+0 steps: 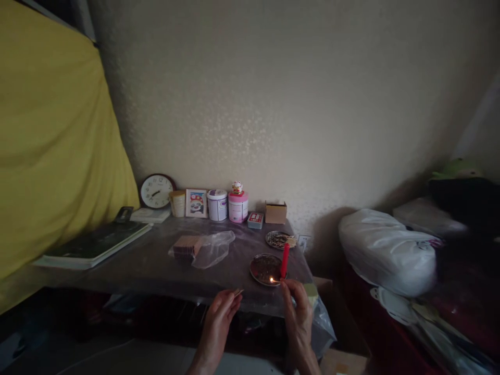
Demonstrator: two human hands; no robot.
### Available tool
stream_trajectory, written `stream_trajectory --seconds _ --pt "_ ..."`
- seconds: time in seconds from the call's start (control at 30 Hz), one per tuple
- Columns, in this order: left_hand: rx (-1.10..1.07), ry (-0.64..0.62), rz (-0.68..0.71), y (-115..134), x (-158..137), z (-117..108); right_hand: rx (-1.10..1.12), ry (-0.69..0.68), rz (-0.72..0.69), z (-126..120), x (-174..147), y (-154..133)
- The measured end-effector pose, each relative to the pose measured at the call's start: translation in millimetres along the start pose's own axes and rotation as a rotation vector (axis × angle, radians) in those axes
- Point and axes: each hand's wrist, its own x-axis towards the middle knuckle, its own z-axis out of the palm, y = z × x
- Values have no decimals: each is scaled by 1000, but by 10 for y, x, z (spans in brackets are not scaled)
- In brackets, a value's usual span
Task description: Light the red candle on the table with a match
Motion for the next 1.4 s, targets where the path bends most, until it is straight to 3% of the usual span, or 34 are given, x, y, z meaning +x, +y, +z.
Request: stream_trajectory --seconds 0.97,1.4 --pt "45 109 -70 -5 98 -25 196 248 108 -102 924 74" --pt "40 123 -76 2 98 -33 399 282 254 -46 963 13"
